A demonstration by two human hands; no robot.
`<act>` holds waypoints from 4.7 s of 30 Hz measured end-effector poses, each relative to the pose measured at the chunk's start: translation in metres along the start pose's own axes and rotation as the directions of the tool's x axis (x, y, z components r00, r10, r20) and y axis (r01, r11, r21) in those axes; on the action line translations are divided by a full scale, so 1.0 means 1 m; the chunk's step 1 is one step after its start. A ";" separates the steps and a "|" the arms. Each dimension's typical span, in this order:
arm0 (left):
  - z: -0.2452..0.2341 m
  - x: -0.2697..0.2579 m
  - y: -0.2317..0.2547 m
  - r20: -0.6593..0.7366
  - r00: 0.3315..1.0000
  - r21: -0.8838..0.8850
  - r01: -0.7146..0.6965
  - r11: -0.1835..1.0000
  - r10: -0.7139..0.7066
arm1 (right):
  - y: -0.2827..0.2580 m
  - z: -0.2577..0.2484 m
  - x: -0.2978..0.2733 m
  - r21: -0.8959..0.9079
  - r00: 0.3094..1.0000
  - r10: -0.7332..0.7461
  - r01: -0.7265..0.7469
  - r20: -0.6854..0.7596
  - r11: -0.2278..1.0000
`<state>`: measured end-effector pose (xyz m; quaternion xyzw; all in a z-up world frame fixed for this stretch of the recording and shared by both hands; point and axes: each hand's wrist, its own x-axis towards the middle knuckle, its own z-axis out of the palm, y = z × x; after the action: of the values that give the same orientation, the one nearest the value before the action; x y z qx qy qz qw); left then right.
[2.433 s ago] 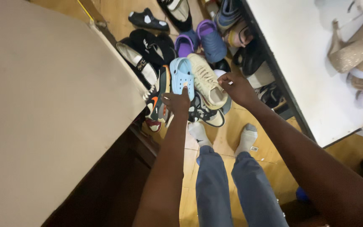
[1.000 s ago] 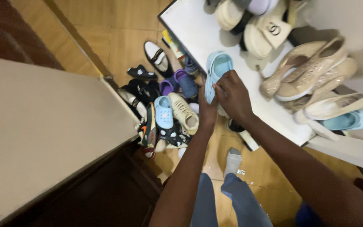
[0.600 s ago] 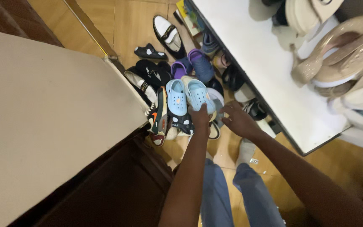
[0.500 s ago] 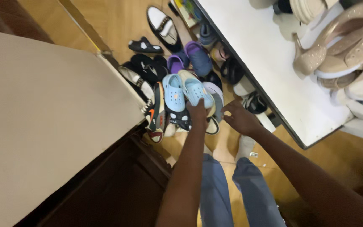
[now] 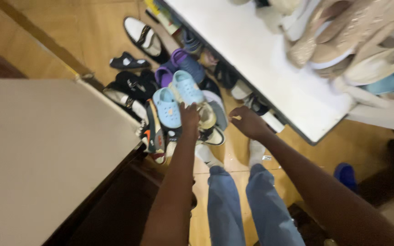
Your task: The person organizes a collection of shoes by picking them up from a white shelf and placing them on the floor. They handle various types of footwear including sneakers, loafers, and sandals, arranging them in rows on the tiled floor.
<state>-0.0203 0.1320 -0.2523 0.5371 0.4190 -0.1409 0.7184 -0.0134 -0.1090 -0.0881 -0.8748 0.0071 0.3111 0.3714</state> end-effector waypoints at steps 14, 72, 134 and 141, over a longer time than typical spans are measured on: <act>0.172 -0.119 0.061 0.295 0.945 0.018 0.141 0.990 -0.140 | 0.083 -0.126 0.011 0.207 0.462 0.158 0.058 -0.873 0.977; -0.117 -0.212 -0.270 -0.385 0.900 -0.347 0.061 0.936 -0.202 | 0.056 0.241 -0.118 0.093 0.902 0.119 -0.172 0.416 0.981; 0.159 -0.393 -0.114 0.386 0.917 -0.224 0.197 0.954 -0.098 | 0.195 -0.066 -0.268 0.081 0.947 0.012 0.015 -0.322 0.997; 0.193 -0.333 -0.083 0.382 0.921 -0.243 0.179 0.953 -0.076 | 0.180 -0.096 -0.177 -0.068 0.802 -0.123 0.103 -0.584 0.992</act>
<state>-0.1900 -0.1535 -0.0417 0.3680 0.3266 -0.2268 0.8405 -0.1479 -0.3403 -0.0563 -0.9329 0.0640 0.0033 0.3544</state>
